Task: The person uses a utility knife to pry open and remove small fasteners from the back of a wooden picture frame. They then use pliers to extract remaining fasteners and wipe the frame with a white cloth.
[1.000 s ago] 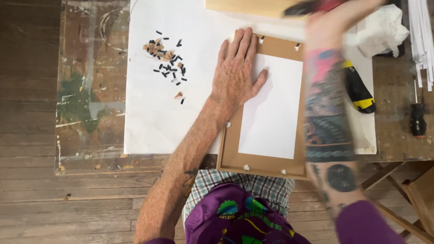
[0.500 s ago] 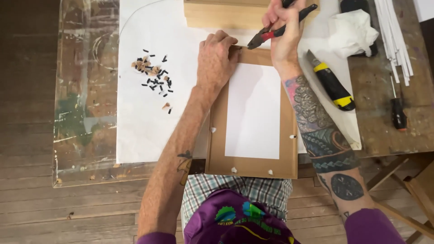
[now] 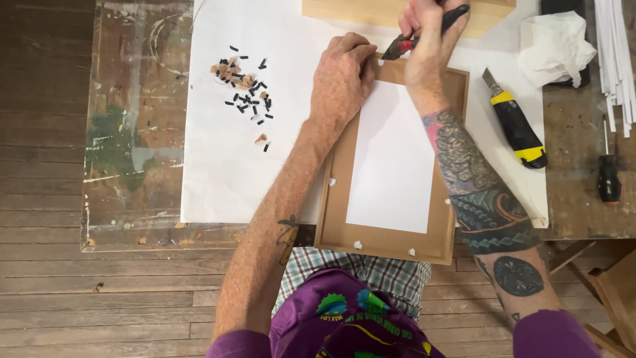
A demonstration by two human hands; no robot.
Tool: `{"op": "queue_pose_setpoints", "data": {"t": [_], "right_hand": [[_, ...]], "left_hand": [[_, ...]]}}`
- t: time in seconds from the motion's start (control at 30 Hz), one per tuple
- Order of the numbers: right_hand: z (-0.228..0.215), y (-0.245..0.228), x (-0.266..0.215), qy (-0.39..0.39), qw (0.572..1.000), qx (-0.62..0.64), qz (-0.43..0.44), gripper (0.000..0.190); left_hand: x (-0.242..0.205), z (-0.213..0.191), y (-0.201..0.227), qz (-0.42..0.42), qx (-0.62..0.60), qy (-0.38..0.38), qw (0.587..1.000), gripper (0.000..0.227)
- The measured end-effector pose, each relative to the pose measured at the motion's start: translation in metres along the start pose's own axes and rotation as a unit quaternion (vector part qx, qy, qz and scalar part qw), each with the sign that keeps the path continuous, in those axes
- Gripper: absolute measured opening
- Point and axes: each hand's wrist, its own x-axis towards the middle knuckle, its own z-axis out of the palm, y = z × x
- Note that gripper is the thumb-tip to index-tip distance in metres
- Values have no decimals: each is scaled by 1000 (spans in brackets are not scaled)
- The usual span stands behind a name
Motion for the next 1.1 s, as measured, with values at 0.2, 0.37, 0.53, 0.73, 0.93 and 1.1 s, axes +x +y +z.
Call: {"op": "queue_pose_setpoints", "data": {"t": [0.2, 0.37, 0.53, 0.73, 0.93, 1.1], "right_hand": [[-17, 58, 19, 117, 993, 13, 32, 34], [-31, 24, 42, 162, 954, 233, 93, 41], [-59, 13, 37, 195, 940, 252, 124, 44], [-72, 0, 46, 152, 955, 239, 83, 47], [-23, -5, 14, -9, 980, 192, 45, 25], [-21, -17, 10, -90, 966, 223, 96, 28]], "left_hand": [[-2, 13, -8, 22, 106, 1, 994, 14], [-1, 11, -7, 26, 127, -5, 992, 17], [-9, 9, 3, 42, 107, -20, 993, 12], [0, 3, -2, 32, 49, -21, 998, 24], [6, -4, -2, 62, 33, 33, 997, 20], [6, -17, 1, 29, 67, -52, 996, 18]]}}
